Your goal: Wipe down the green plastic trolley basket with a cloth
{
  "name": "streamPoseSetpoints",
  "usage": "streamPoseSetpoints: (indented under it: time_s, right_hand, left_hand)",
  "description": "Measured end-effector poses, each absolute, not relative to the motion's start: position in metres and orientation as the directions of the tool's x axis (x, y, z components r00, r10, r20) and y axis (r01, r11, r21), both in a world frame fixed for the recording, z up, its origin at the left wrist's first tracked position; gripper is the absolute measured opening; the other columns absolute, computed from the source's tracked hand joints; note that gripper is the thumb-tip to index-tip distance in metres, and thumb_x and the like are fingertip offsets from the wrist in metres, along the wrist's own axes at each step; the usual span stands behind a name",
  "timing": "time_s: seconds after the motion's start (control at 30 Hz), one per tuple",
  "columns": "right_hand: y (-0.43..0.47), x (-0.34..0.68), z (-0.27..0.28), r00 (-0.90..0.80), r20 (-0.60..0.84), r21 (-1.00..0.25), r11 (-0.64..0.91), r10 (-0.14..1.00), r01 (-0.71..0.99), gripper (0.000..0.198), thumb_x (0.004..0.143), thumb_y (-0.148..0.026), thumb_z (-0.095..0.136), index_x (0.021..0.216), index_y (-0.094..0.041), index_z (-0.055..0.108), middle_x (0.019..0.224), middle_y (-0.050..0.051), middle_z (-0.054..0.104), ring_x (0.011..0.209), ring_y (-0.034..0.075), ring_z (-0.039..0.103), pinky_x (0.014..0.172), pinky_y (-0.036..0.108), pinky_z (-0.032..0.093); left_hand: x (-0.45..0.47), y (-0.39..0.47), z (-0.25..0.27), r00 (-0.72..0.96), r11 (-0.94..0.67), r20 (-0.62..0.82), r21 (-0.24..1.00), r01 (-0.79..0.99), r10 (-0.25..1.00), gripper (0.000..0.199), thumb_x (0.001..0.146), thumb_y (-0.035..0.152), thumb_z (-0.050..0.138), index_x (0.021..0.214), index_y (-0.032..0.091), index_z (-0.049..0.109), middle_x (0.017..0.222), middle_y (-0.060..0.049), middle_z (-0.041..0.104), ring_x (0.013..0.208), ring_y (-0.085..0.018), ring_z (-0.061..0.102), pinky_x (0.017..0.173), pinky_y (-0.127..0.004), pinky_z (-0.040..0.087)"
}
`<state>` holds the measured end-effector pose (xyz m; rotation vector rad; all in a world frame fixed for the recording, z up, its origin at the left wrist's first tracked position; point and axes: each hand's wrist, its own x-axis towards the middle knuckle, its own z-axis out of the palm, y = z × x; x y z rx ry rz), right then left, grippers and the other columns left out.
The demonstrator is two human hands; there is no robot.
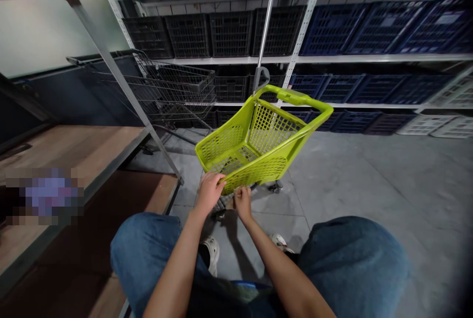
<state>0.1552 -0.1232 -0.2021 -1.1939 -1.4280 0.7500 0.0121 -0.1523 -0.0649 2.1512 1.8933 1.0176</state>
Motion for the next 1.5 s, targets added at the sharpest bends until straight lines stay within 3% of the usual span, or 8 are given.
streamPoseSetpoints:
  time_s: [0.17, 0.3, 0.5, 0.63, 0.77, 1.07, 1.3, 1.5]
  right_hand:
    - [-0.120, 0.152, -0.116, 0.205, 0.417, -0.899, 0.369, 0.885, 0.238, 0.006, 0.079, -0.019, 0.053, 0.079, -0.022, 0.048, 0.085, 0.000, 0.047, 0.083, 0.017, 0.046, 0.079, 0.030, 0.040]
    - [-0.120, 0.147, -0.080, 0.089, 0.570, -0.813, 0.546, 0.816, 0.203, 0.005, 0.082, -0.019, 0.056, 0.082, -0.023, 0.053, 0.098, 0.003, 0.048, 0.100, 0.019, 0.048, 0.095, 0.036, 0.040]
    - [-0.140, 0.144, -0.170, -0.100, 0.485, -0.836, 0.494, 0.869, 0.238, 0.015, 0.080, -0.010, 0.047, 0.083, -0.021, 0.057, 0.101, 0.005, 0.048, 0.096, 0.019, 0.050, 0.090, 0.035, 0.044]
    - [-0.145, 0.148, -0.222, -0.075, 0.351, -0.904, 0.359, 0.933, 0.233, 0.014, 0.077, -0.010, 0.045, 0.080, -0.020, 0.055, 0.094, 0.004, 0.047, 0.091, 0.018, 0.050, 0.088, 0.034, 0.044]
    - [-0.141, 0.146, -0.213, -0.036, 0.340, -0.914, 0.339, 0.940, 0.223, 0.011, 0.076, -0.013, 0.047, 0.078, -0.020, 0.055, 0.092, 0.002, 0.048, 0.090, 0.018, 0.049, 0.089, 0.034, 0.043]
    - [-0.149, 0.116, -0.107, 0.032, 0.545, -0.826, 0.531, 0.838, 0.188, 0.017, 0.078, -0.011, 0.051, 0.089, -0.022, 0.059, 0.102, 0.004, 0.048, 0.101, 0.019, 0.049, 0.093, 0.036, 0.042]
    - [-0.147, 0.120, -0.186, -0.225, 0.558, -0.724, 0.601, 0.799, 0.338, 0.027, 0.076, -0.006, 0.047, 0.091, -0.022, 0.064, 0.100, 0.006, 0.051, 0.100, 0.022, 0.050, 0.091, 0.038, 0.044]
    - [-0.153, 0.125, -0.218, -0.236, 0.488, -0.756, 0.542, 0.840, 0.367, 0.026, 0.074, -0.005, 0.044, 0.087, -0.020, 0.060, 0.098, 0.006, 0.049, 0.097, 0.021, 0.050, 0.089, 0.039, 0.046]
  left_hand:
    - [0.008, -0.152, -0.070, 0.011, -0.233, 0.414, 0.491, 0.840, 0.910, 0.014, 0.088, 0.021, 0.059, 0.101, 0.023, 0.063, 0.099, -0.004, 0.071, 0.099, -0.021, 0.062, 0.106, -0.045, 0.040]
    - [0.010, -0.153, -0.071, -0.006, -0.200, 0.383, 0.495, 0.845, 0.924, 0.017, 0.087, 0.015, 0.056, 0.100, 0.022, 0.064, 0.097, -0.004, 0.070, 0.098, -0.021, 0.062, 0.108, -0.045, 0.038]
    - [0.001, -0.156, -0.060, 0.080, -0.272, 0.368, 0.505, 0.819, 0.926, 0.023, 0.088, 0.019, 0.056, 0.110, 0.022, 0.064, 0.105, -0.005, 0.070, 0.101, -0.021, 0.061, 0.105, -0.044, 0.042]
    - [-0.027, -0.153, -0.049, 0.329, -0.441, 0.309, 0.440, 0.782, 0.892, 0.040, 0.086, 0.018, 0.060, 0.126, 0.025, 0.060, 0.123, -0.006, 0.067, 0.116, -0.021, 0.058, 0.106, -0.043, 0.043]
    - [-0.053, -0.148, -0.047, 0.371, -0.472, 0.323, 0.333, 0.816, 0.870, 0.037, 0.083, 0.021, 0.066, 0.120, 0.024, 0.064, 0.125, -0.007, 0.066, 0.126, -0.025, 0.051, 0.112, -0.050, 0.037]
    - [-0.059, -0.145, -0.055, 0.328, -0.446, 0.323, 0.428, 0.786, 0.888, 0.031, 0.081, 0.011, 0.063, 0.111, 0.019, 0.066, 0.117, -0.007, 0.070, 0.119, -0.021, 0.059, 0.109, -0.041, 0.042]
    - [-0.061, -0.143, -0.059, 0.332, -0.463, 0.344, 0.440, 0.769, 0.878, 0.022, 0.083, 0.019, 0.065, 0.105, 0.020, 0.067, 0.114, -0.007, 0.070, 0.119, -0.022, 0.058, 0.107, -0.042, 0.043]
    - [-0.060, -0.143, -0.058, 0.337, -0.479, 0.358, 0.460, 0.748, 0.871, 0.020, 0.083, 0.022, 0.066, 0.103, 0.020, 0.069, 0.109, -0.007, 0.071, 0.116, -0.022, 0.059, 0.104, -0.041, 0.045]
